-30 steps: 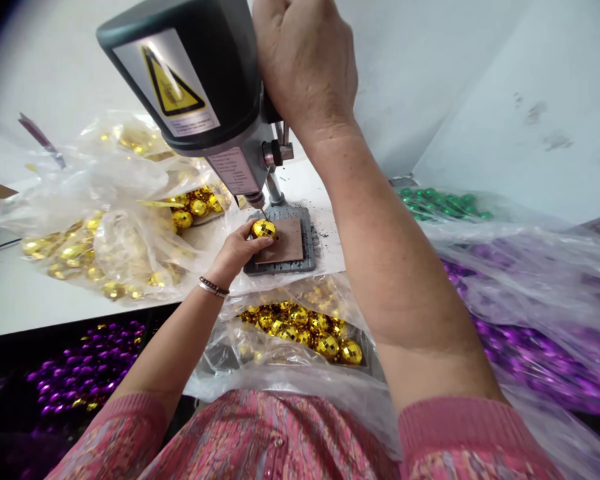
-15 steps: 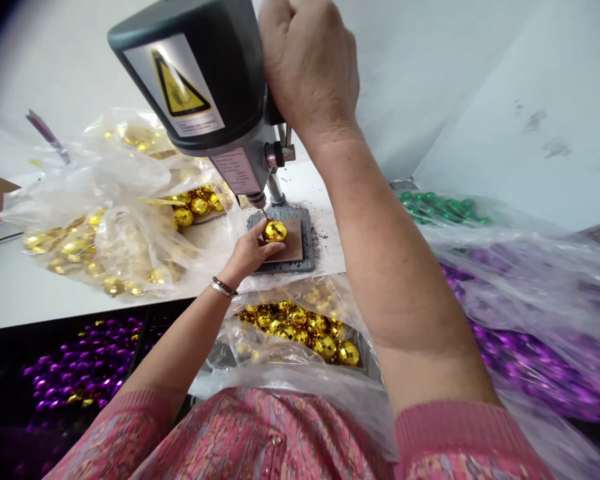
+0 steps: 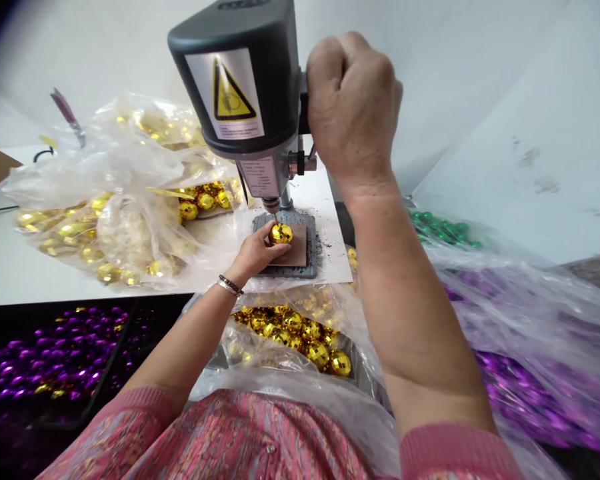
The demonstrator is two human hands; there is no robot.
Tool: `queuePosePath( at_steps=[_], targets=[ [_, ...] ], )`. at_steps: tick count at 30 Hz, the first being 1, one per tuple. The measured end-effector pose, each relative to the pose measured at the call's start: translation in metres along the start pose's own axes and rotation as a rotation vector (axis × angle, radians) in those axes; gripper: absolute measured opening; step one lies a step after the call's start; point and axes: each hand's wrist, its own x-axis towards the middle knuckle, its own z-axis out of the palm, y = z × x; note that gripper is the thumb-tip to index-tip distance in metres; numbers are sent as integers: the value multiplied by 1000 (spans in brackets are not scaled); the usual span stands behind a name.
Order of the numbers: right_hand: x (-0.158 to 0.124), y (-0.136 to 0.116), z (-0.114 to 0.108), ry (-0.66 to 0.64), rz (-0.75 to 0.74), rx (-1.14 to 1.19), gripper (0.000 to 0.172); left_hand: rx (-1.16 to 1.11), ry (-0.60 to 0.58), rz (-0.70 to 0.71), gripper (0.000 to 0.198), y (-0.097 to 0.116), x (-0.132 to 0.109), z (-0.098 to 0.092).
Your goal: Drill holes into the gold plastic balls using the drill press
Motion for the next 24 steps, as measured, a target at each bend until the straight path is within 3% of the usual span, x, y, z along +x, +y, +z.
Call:
queuePosePath(
  at_steps=[2,5,9,13,24],
  targets=[
    [-13,-8,-6,33,35,-52,40,-6,-2,-4,67,-4,1,1],
    [-36,-11,-11,91,-77,-26,44,-15,-1,-11,69,-7,2,2],
    [-69,-3,-14,123,-182,-41,43,-8,6,-6,68,-6,1,2],
    [-94,7,-12,125,-183,-131,43,33,-2,21,66,-4,-1,1],
    [-107,13,-7,61,-148,-224,43,11,15,7,65,-4,-2,2]
  ],
)
